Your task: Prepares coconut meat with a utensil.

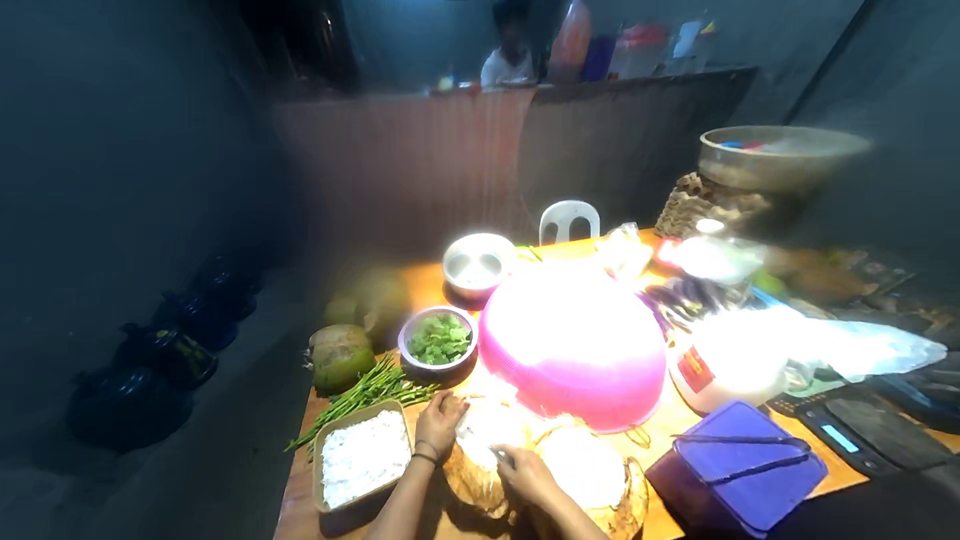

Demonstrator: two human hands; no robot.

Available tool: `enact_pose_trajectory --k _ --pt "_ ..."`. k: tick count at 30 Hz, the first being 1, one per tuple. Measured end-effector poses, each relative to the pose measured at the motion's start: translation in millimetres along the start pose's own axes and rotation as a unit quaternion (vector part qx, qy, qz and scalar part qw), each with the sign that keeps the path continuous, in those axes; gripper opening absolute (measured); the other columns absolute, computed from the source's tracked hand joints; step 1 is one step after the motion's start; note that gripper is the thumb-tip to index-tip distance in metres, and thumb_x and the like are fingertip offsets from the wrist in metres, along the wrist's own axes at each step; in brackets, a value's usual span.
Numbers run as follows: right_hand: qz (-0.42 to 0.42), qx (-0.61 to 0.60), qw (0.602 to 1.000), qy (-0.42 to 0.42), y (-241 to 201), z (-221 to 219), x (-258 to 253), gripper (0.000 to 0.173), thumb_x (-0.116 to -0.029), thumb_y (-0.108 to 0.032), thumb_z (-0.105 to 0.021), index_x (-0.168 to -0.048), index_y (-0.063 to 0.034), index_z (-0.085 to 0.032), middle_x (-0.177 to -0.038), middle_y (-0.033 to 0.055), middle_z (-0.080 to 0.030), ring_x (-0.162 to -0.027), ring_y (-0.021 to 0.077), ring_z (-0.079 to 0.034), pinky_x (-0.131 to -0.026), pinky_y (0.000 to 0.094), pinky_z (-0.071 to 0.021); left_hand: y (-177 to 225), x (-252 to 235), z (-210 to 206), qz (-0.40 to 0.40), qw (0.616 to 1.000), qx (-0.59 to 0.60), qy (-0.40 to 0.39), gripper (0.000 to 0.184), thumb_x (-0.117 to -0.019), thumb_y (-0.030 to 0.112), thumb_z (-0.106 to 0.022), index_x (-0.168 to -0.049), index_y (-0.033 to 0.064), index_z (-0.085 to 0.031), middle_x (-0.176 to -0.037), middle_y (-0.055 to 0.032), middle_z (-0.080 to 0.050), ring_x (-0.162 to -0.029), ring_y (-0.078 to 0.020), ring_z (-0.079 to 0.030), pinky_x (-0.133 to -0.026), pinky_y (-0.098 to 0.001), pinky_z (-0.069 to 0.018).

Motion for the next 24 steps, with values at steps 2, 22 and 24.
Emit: enact_pose_trajectory --k 2,22,24 --pt "0.0 0.007 1.0 0.0 -2 -4 3 0.043 -0.1074 -0.03 -0.048 -0.149 -0.0227 -0.056 -0.13 0.019 -0.068 -0.123 0.0374 -0.064 -0.105 0.0595 -0.0479 -1 5 2 0.011 1.0 -0.008 -0.006 0.06 -0.0952 0.049 -0.068 -0.143 0.0133 -0.058 -0.127 -0.0155 -0.069 -0.118 -0.0293 -0.066 -0.104 -0.0514 -0.0496" --pt "-0.065 -0.514 0.855 -0.035 -30 -20 -8 0.04 -0.1115 -0.02 -0.046 -0.15 -0.0123 -0.048 -0.075 0.0052 -0.056 -0.053 0.0129 -0.053 -0.051 0.0296 -0.0497 2 4 7 -0.043 0.998 0.052 0.002 0.037 -0.1062 0.03 -0.057 -0.136 0.0091 -0.062 -0.116 -0.0157 -0.071 -0.103 -0.0243 -0.069 -0.095 -0.0479 -0.053" --pt "-0.044 -0.454 0.889 -0.045 -36 -22 -11 0.042 -0.112 -0.025 -0.046 -0.153 -0.0166 -0.048 -0.074 0.0046 -0.057 -0.05 0.0118 -0.051 -0.048 0.0285 -0.0482 4 2 8 -0.042 0.998 0.051 0.007 0.036 -0.104 0.028 -0.061 -0.134 0.0086 -0.063 -0.115 -0.0153 -0.071 -0.101 -0.0235 -0.069 -0.093 -0.0469 -0.0536"
Point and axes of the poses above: each hand's wrist, its own x-axis away from the middle knuckle, its own z-axis out of the back of the hand, y = z × x, the point moved 7 cm from there along -x, towards the middle knuckle
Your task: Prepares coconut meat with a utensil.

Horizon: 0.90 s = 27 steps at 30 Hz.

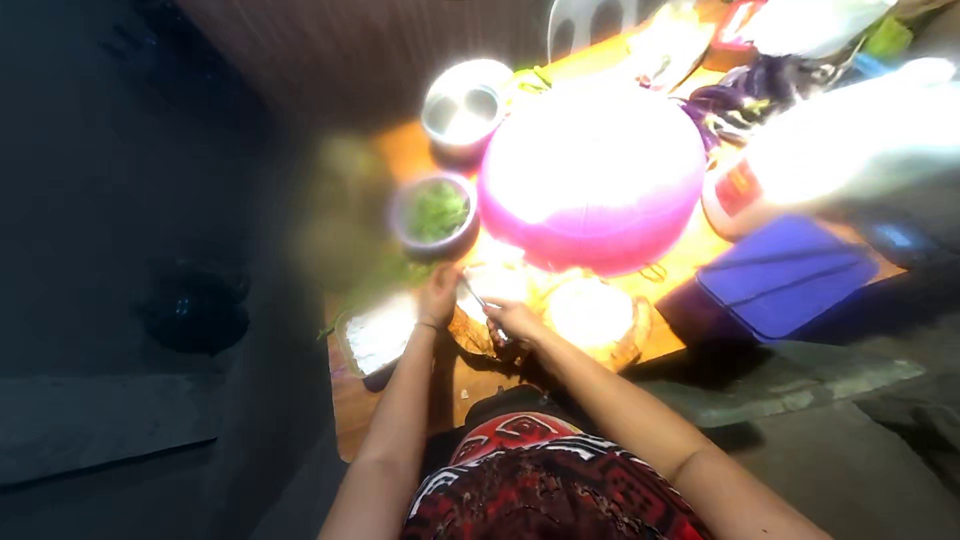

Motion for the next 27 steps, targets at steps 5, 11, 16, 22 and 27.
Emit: enact_pose_trajectory --k 5,11,16,22,27 --pt "0.01 0.174 0.982 -0.069 -2 16 21 0.04 -0.1118 -0.023 -0.046 -0.151 -0.0193 -0.053 -0.076 0.0061 -0.059 -0.054 0.0124 -0.053 -0.053 0.0308 -0.0498 -7 -6 -1 0.0 1.0 -0.001 -0.008 0.037 -0.1059 0.032 -0.057 -0.136 0.0094 -0.06 -0.116 -0.0134 -0.07 -0.102 -0.0207 -0.067 -0.094 -0.0445 -0.0534" --pt "0.074 0.005 0.997 0.013 -6 22 10 0.042 -0.112 -0.019 -0.045 -0.154 -0.0124 -0.048 -0.072 0.0061 -0.058 -0.05 0.0122 -0.053 -0.049 0.0289 -0.0492 0 -14 -4 -0.025 0.999 -0.038 -0.029 0.036 -0.1076 0.03 -0.054 -0.135 0.0079 -0.06 -0.111 -0.0151 -0.07 -0.097 -0.0227 -0.068 -0.09 -0.0457 -0.0533" --pt "0.078 -0.032 0.996 0.012 -4 -4 11 0.044 -0.1126 -0.019 -0.043 -0.156 -0.0129 -0.045 -0.074 0.0049 -0.058 -0.051 0.0111 -0.053 -0.049 0.0272 -0.0484 4 -13 -3 -0.045 0.997 -0.055 -0.028 0.037 -0.1058 0.026 -0.058 -0.134 0.0032 -0.06 -0.114 -0.0189 -0.07 -0.1 -0.0266 -0.068 -0.093 -0.0484 -0.053" --pt "0.067 -0.076 0.994 0.046 5 -12 14 0.044 -0.1126 -0.021 -0.044 -0.157 -0.0141 -0.044 -0.07 0.0045 -0.055 -0.05 0.0116 -0.052 -0.048 0.0274 -0.0476 1 -14 -3 -0.027 0.997 -0.069 -0.018 0.039 -0.1018 0.028 -0.065 -0.134 0.006 -0.061 -0.114 -0.018 -0.07 -0.1 -0.0277 -0.069 -0.092 -0.0503 -0.0533" --pt "0.078 -0.105 0.989 0.064 2 -16 19 0.045 -0.1128 -0.022 -0.043 -0.157 -0.0142 -0.043 -0.069 0.0041 -0.054 -0.048 0.0097 -0.049 -0.046 0.025 -0.0456 0 -14 -5 -0.016 0.997 -0.072 -0.025 0.039 -0.1008 0.022 -0.065 -0.136 0.0061 -0.06 -0.117 -0.0189 -0.069 -0.103 -0.028 -0.069 -0.093 -0.0498 -0.0531"
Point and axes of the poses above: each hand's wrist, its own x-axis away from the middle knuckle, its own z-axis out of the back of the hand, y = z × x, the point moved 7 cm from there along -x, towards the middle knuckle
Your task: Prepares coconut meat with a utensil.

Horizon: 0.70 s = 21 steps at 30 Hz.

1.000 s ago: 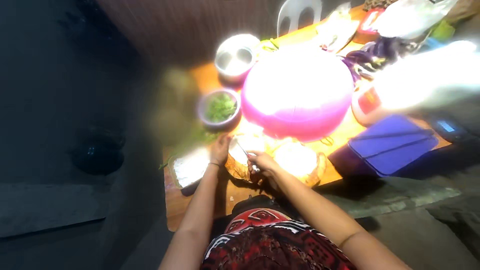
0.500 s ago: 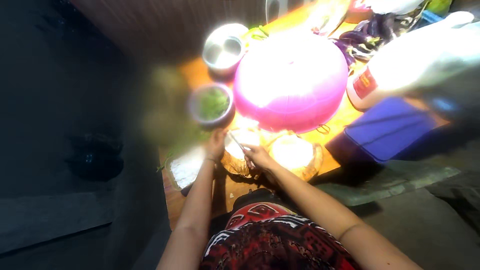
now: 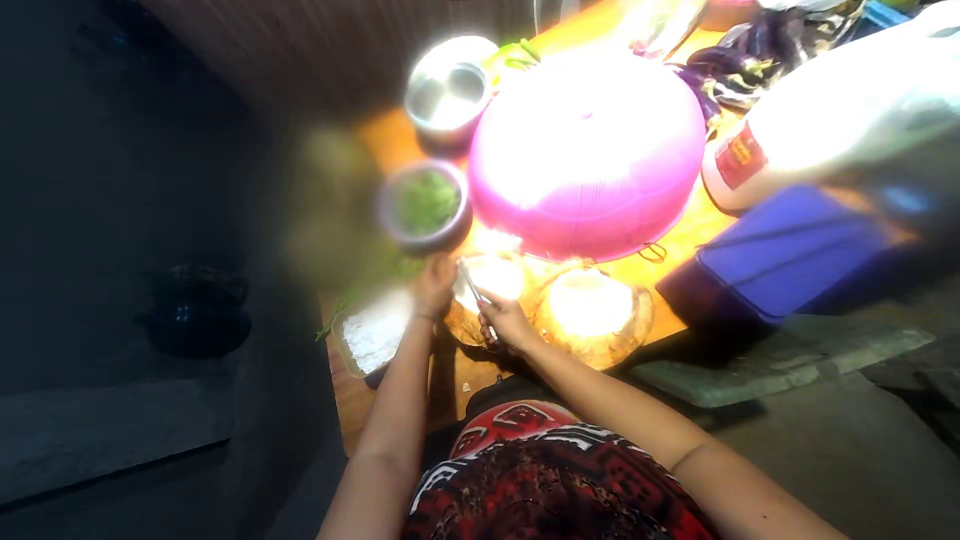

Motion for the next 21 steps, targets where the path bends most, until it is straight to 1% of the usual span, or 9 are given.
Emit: enact_pose_trajectory --k 6,9,10,12,13,14,15,17,21 --pt "0.013 0.073 0.997 -0.016 3 1 -12 0.047 -0.1127 -0.021 -0.044 -0.159 -0.0151 -0.041 -0.072 0.0039 -0.055 -0.05 0.011 -0.051 -0.048 0.0273 -0.0477 1 -4 1 0.003 0.999 -0.026 -0.021 0.036 -0.1038 0.025 -0.061 -0.136 0.0075 -0.059 -0.112 -0.0199 -0.069 -0.097 -0.0303 -0.068 -0.089 -0.0515 -0.0531" --pt "0.012 0.172 0.984 -0.054 11 -1 -16 0.047 -0.1125 -0.024 -0.045 -0.159 -0.0173 -0.042 -0.079 0.0091 -0.06 -0.055 0.0155 -0.054 -0.055 0.0333 -0.0512 -1 -8 1 -0.003 0.998 -0.044 -0.048 0.039 -0.1065 0.028 -0.057 -0.139 0.0076 -0.056 -0.117 -0.022 -0.069 -0.106 -0.0342 -0.068 -0.095 -0.0553 -0.0511" --pt "0.027 0.21 0.976 -0.06 11 1 -18 0.047 -0.1122 -0.024 -0.045 -0.158 -0.0165 -0.043 -0.084 0.0117 -0.063 -0.06 0.0179 -0.057 -0.06 0.0359 -0.0532 -1 -9 1 -0.006 0.997 -0.048 -0.055 0.04 -0.1071 0.03 -0.055 -0.14 0.0079 -0.056 -0.118 -0.0219 -0.069 -0.107 -0.0344 -0.068 -0.096 -0.0556 -0.0508" --pt "0.048 0.304 0.948 -0.079 2 9 -16 0.046 -0.1115 -0.022 -0.046 -0.156 -0.0147 -0.047 -0.106 0.02 -0.071 -0.088 0.0285 -0.068 -0.085 0.0467 -0.0551 0 -9 0 -0.016 0.997 -0.039 -0.061 0.042 -0.1073 0.03 -0.055 -0.142 0.0067 -0.053 -0.121 -0.0229 -0.067 -0.109 -0.035 -0.067 -0.097 -0.0553 -0.0506" --pt "0.047 0.352 0.929 -0.1 -5 13 -12 0.045 -0.1115 -0.021 -0.045 -0.156 -0.0139 -0.048 -0.117 0.0224 -0.071 -0.104 0.0336 -0.069 -0.097 0.052 -0.0521 0 -7 1 -0.02 0.997 -0.033 -0.06 0.045 -0.1069 0.03 -0.055 -0.144 0.006 -0.051 -0.123 -0.0237 -0.066 -0.111 -0.0357 -0.066 -0.098 -0.0556 -0.0503" --pt "0.04 0.397 0.909 -0.122 -12 19 -8 0.044 -0.1117 -0.02 -0.044 -0.155 -0.0138 -0.05 -0.125 0.0228 -0.069 -0.115 0.0363 -0.066 -0.104 0.0553 -0.0481 -1 -7 2 -0.02 0.998 -0.026 -0.057 0.047 -0.1065 0.029 -0.056 -0.147 0.0058 -0.048 -0.126 -0.0242 -0.065 -0.112 -0.0358 -0.066 -0.099 -0.0558 -0.0501" --pt "0.036 0.432 0.892 -0.131 -15 28 -7 0.042 -0.1113 -0.021 -0.045 -0.152 -0.0157 -0.054 -0.128 0.0215 -0.069 -0.12 0.037 -0.064 -0.106 0.058 -0.0465 -2 -7 2 -0.015 0.998 -0.02 -0.05 0.049 -0.1059 0.03 -0.057 -0.148 0.0063 -0.046 -0.126 -0.0243 -0.065 -0.112 -0.0357 -0.066 -0.099 -0.0557 -0.0502" --pt "0.04 0.464 0.878 -0.11 -21 49 -11 0.037 -0.1099 -0.023 -0.048 -0.144 -0.0186 -0.063 -0.126 0.0183 -0.07 -0.12 0.0358 -0.065 -0.104 0.06 -0.0478 -3 -7 2 -0.009 0.999 -0.006 -0.035 0.052 -0.1043 0.029 -0.06 -0.148 0.0051 -0.044 -0.127 -0.0243 -0.064 -0.113 -0.0342 -0.066 -0.099 -0.0534 -0.0508" --pt "0.051 0.458 0.886 -0.05 -45 64 -15 0.036 -0.1083 -0.021 -0.052 -0.142 -0.0149 -0.063 -0.12 0.0206 -0.07 -0.113 0.0373 -0.066 -0.1 0.0601 -0.0492 0 -4 1 -0.019 1.0 0.004 -0.009 0.055 -0.1017 0.026 -0.064 -0.146 0.0015 -0.044 -0.129 -0.0246 -0.063 -0.115 -0.0329 -0.065 -0.1 -0.0513 -0.0504"
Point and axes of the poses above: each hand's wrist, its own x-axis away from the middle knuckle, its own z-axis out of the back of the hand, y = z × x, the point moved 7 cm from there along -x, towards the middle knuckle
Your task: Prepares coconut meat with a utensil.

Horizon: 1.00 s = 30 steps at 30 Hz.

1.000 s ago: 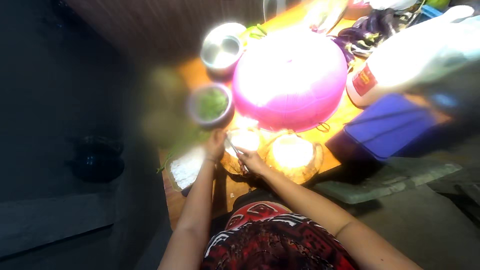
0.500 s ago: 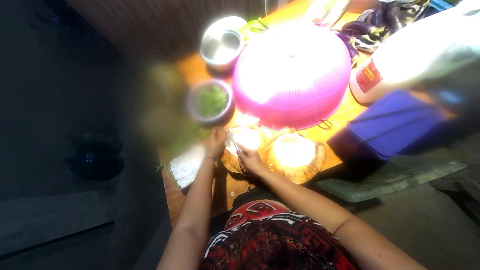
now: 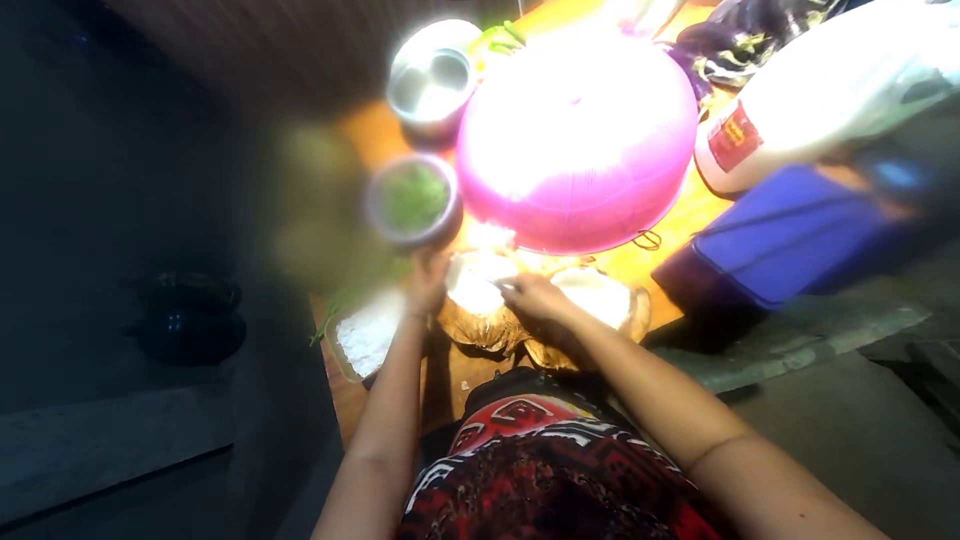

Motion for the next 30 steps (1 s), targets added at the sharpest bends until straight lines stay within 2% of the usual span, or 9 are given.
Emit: enact_pose_trajectory --k 6,10,13,15,18,20,21,24,30 --pt "-0.053 0.11 0.992 -0.028 -14 10 13 0.037 -0.1087 -0.022 -0.049 -0.143 -0.0201 -0.063 -0.126 0.0183 -0.07 -0.12 0.04 -0.064 -0.098 0.0641 -0.0484 2 1 0 -0.01 1.0 -0.013 -0.005 0.057 -0.1028 0.03 -0.062 -0.15 0.0048 -0.042 -0.132 -0.0216 -0.063 -0.119 -0.0316 -0.064 -0.103 -0.0516 -0.0495" --pt "-0.015 0.134 0.99 -0.029 -24 -10 9 0.038 -0.1085 -0.024 -0.049 -0.144 -0.0262 -0.063 -0.122 0.0158 -0.072 -0.118 0.038 -0.066 -0.099 0.0619 -0.0498 3 1 -2 -0.015 1.0 -0.012 -0.001 0.061 -0.1015 0.03 -0.064 -0.152 0.0049 -0.04 -0.135 -0.02 -0.062 -0.122 -0.0315 -0.063 -0.104 -0.052 -0.0495" --pt "-0.041 0.144 0.989 -0.013 -18 -14 5 0.036 -0.1085 -0.019 -0.047 -0.14 -0.0158 -0.064 -0.12 0.0203 -0.071 -0.116 0.0406 -0.066 -0.097 0.0622 -0.0516 5 0 0 -0.051 0.998 -0.013 0.016 0.068 -0.0981 0.03 -0.068 -0.152 0.0034 -0.037 -0.145 -0.0197 -0.055 -0.131 -0.0294 -0.057 -0.108 -0.0476 -0.0476" --pt "-0.07 0.15 0.986 0.007 -14 -3 10 0.035 -0.109 -0.018 -0.046 -0.139 -0.0125 -0.063 -0.119 0.0217 -0.07 -0.115 0.0418 -0.066 -0.096 0.0621 -0.0516 23 5 8 -0.116 0.991 -0.046 0.051 0.065 -0.0965 0.026 -0.07 -0.149 -0.0001 -0.043 -0.148 -0.0221 -0.051 -0.136 -0.0307 -0.051 -0.112 -0.0449 -0.0432" --pt "-0.087 0.146 0.985 0.016 -3 5 16 0.036 -0.109 -0.021 -0.046 -0.141 -0.0155 -0.063 -0.12 0.0201 -0.071 -0.116 0.0404 -0.066 -0.096 0.0616 -0.0512 65 21 8 -0.284 0.933 -0.203 0.084 0.032 -0.0935 0.024 -0.073 -0.118 0.0031 -0.073 -0.125 -0.023 -0.065 -0.122 -0.0418 -0.058 -0.104 -0.0547 -0.0455" --pt "-0.079 0.132 0.988 0.023 3 4 15 0.037 -0.1095 -0.022 -0.046 -0.142 -0.0165 -0.062 -0.119 0.0202 -0.071 -0.115 0.0404 -0.067 -0.096 0.0619 -0.0512 89 26 -14 -0.348 0.888 -0.301 -0.016 0.011 -0.091 0.012 -0.072 -0.098 0.0063 -0.079 -0.106 -0.0203 -0.071 -0.106 -0.0426 -0.065 -0.093 -0.0575 -0.0492" --pt "-0.079 0.128 0.988 0.021 4 3 14 0.038 -0.1099 -0.023 -0.045 -0.144 -0.0176 -0.06 -0.12 0.0199 -0.071 -0.117 0.04 -0.066 -0.097 0.0617 -0.0508 93 25 -29 -0.339 0.864 -0.358 -0.102 0.01 -0.0925 0.008 -0.068 -0.094 0.0054 -0.078 -0.103 -0.0187 -0.071 -0.107 -0.0409 -0.064 -0.095 -0.0569 -0.0476" --pt "-0.085 0.121 0.989 0.018 4 0 15 0.04 -0.1105 -0.024 -0.043 -0.147 -0.0183 -0.058 -0.122 0.02 -0.071 -0.118 0.0397 -0.066 -0.098 0.0614 -0.0506 84 15 -65 -0.232 0.749 -0.539 -0.307 0.017 -0.0977 0.002 -0.059 -0.1 0.0016 -0.076 -0.119 -0.0148 -0.069 -0.125 -0.0349 -0.056 -0.108 -0.0512 -0.0365" --pt "-0.071 0.12 0.99 0.012 4 0 15 0.04 -0.111 -0.024 -0.043 -0.149 -0.0186 -0.055 -0.122 0.0205 -0.07 -0.118 0.0408 -0.066 -0.097 0.061 -0.0509 83 4 -82 -0.203 0.641 -0.625 -0.397 0.02 -0.0984 -0.003 -0.053 -0.109 -0.0041 -0.07 -0.122 -0.017 -0.067 -0.129 -0.0348 -0.053 -0.113 -0.0493 -0.0333"
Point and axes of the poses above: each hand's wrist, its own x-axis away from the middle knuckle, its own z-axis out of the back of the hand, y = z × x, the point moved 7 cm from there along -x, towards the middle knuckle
